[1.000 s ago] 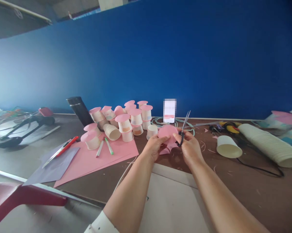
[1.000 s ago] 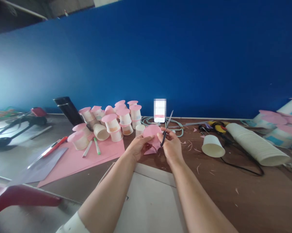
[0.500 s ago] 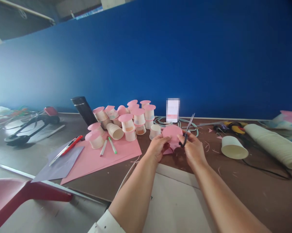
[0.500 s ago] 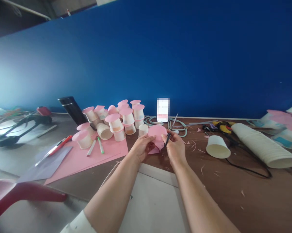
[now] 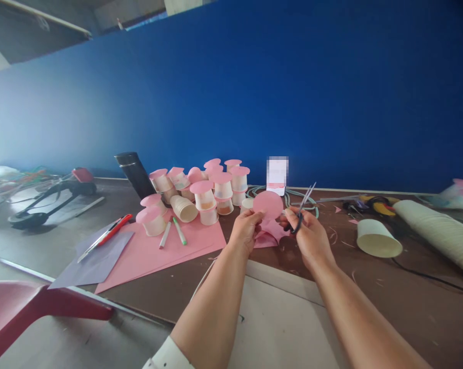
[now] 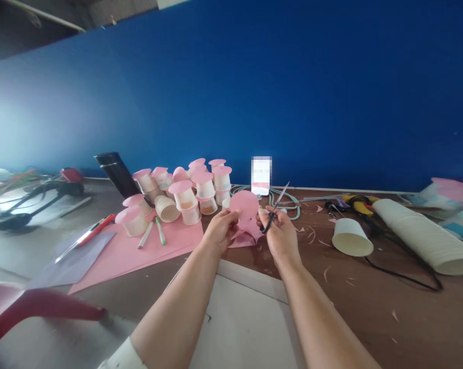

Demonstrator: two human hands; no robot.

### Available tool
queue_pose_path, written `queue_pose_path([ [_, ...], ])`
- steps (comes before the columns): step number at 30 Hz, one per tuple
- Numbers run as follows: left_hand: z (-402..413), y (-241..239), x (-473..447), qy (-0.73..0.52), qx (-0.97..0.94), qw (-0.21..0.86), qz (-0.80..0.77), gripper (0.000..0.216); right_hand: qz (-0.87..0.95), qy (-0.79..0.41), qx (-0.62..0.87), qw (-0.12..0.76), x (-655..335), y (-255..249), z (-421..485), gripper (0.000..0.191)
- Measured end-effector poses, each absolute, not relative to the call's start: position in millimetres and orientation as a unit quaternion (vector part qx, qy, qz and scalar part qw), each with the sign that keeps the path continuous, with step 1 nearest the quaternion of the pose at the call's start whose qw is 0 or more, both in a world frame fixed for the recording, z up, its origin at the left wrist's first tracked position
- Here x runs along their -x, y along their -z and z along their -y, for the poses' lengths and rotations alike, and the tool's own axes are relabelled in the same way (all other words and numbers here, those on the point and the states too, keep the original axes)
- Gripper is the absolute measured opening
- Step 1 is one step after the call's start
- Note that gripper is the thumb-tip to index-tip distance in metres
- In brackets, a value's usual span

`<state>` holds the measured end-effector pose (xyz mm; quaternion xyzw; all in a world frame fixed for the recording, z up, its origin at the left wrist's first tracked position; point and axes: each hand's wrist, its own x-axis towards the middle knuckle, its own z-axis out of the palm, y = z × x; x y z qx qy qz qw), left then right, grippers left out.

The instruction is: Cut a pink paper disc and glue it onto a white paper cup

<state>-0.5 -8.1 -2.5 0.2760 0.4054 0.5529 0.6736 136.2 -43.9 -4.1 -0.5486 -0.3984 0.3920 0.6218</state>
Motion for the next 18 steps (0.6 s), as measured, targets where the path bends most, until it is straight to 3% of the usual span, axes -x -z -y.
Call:
queue_pose_path([
  [8,1.9,-6.7,6.2,-0.654,-0.189,0.650,-0.339,0.040,0.559,-0.441,0.557,0.428,-132.8,-2.7,55.4,0.050],
  [18,7.0,-11.2,3.8,-0.636,-0.208,0.658,-0.345,0.034,0.588,-0.458,0.527,0.409,-123.5,-13.6,62.3,0.053],
])
